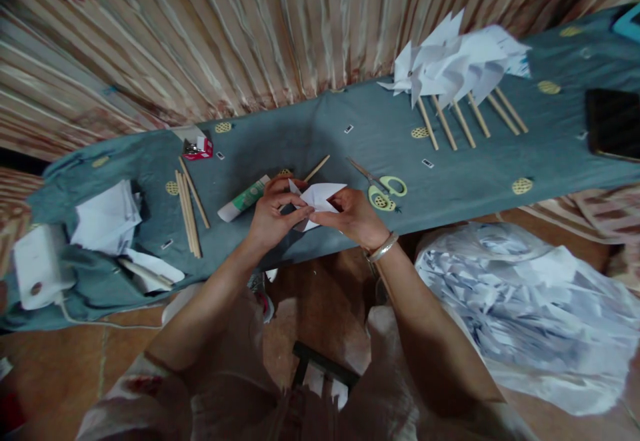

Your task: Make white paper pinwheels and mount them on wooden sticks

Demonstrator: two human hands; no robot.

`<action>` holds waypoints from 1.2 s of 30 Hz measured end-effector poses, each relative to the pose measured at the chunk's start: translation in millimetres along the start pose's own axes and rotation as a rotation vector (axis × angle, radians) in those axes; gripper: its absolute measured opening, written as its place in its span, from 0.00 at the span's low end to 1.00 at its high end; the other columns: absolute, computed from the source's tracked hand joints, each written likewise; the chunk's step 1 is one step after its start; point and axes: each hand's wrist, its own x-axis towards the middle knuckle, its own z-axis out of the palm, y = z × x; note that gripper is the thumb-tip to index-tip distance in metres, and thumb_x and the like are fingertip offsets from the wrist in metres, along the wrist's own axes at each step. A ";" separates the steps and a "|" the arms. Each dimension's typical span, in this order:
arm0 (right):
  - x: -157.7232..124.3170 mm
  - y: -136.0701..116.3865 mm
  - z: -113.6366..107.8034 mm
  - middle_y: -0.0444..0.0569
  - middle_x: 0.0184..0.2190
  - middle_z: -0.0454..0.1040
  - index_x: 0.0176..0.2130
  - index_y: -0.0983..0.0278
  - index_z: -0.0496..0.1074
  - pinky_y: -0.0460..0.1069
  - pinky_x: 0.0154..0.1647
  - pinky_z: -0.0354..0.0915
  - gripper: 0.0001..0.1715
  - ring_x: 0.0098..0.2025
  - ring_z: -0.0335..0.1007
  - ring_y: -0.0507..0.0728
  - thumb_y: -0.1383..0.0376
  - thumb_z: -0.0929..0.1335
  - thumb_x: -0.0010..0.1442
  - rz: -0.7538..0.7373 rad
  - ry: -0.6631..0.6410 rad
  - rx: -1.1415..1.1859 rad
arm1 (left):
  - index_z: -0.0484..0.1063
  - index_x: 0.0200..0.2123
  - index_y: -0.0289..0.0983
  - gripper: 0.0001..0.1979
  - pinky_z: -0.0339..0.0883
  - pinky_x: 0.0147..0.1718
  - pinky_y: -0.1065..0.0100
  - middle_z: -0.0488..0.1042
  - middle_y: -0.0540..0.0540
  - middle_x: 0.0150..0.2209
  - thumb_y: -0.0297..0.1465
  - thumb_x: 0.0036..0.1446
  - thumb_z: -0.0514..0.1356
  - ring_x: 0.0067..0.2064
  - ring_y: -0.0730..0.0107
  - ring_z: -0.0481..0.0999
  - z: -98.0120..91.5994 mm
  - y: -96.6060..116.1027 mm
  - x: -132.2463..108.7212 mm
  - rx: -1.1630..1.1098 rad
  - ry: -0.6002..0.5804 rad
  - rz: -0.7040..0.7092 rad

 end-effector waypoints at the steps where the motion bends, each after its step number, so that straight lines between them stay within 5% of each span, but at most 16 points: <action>1: 0.1 0.0 0.4 0.46 0.27 0.78 0.29 0.65 0.76 0.50 0.36 0.69 0.21 0.32 0.72 0.56 0.58 0.79 0.36 -0.002 0.009 -0.004 | 0.78 0.23 0.40 0.05 0.59 0.57 0.52 0.78 0.45 0.42 0.28 0.46 0.70 0.55 0.56 0.69 0.2 -0.2 0.0 -0.002 0.002 0.005; 10: -0.4 -1.0 1.1 0.41 0.19 0.71 0.21 0.63 0.72 0.45 0.18 0.56 0.18 0.21 0.61 0.49 0.55 0.78 0.39 0.000 0.088 -0.017 | 0.77 0.30 0.40 0.07 0.60 0.57 0.53 0.75 0.43 0.47 0.32 0.45 0.70 0.55 0.56 0.69 2.6 1.9 -3.0 -0.037 0.093 -0.029; 15: 1.5 4.1 -0.1 0.42 0.22 0.74 0.24 0.62 0.75 0.45 0.20 0.60 0.15 0.22 0.64 0.50 0.55 0.78 0.41 0.002 0.142 0.055 | 0.67 0.54 0.39 0.35 0.66 0.51 0.58 0.70 0.40 0.54 0.36 0.40 0.72 0.53 0.57 0.71 11.4 1.4 -5.4 -0.261 0.175 -0.187; 22: 0.5 1.3 4.8 0.40 0.21 0.73 0.22 0.62 0.73 0.46 0.23 0.63 0.17 0.23 0.64 0.50 0.56 0.79 0.38 -0.029 0.156 0.083 | 0.77 0.31 0.34 0.17 0.67 0.32 0.68 0.77 0.48 0.29 0.41 0.42 0.70 0.30 0.69 0.73 14.6 2.7 -7.6 -0.602 0.005 -0.388; 29: -1.3 4.5 4.3 0.42 0.23 0.76 0.27 0.62 0.78 0.47 0.28 0.66 0.17 0.26 0.69 0.52 0.55 0.79 0.38 0.013 0.132 0.077 | 0.77 0.24 0.34 0.15 0.64 0.27 0.70 0.76 0.50 0.23 0.39 0.35 0.72 0.25 0.73 0.69 8.7 13.7 -7.1 -0.655 0.052 -0.477; 36: -0.5 5.7 6.2 0.44 0.25 0.78 0.29 0.63 0.78 0.48 0.31 0.67 0.22 0.27 0.70 0.52 0.51 0.78 0.39 -0.043 0.111 0.046 | 0.77 0.22 0.34 0.07 0.62 0.25 0.71 0.74 0.51 0.21 0.31 0.39 0.70 0.23 0.73 0.69 5.6 21.0 -6.4 -0.644 0.059 -0.541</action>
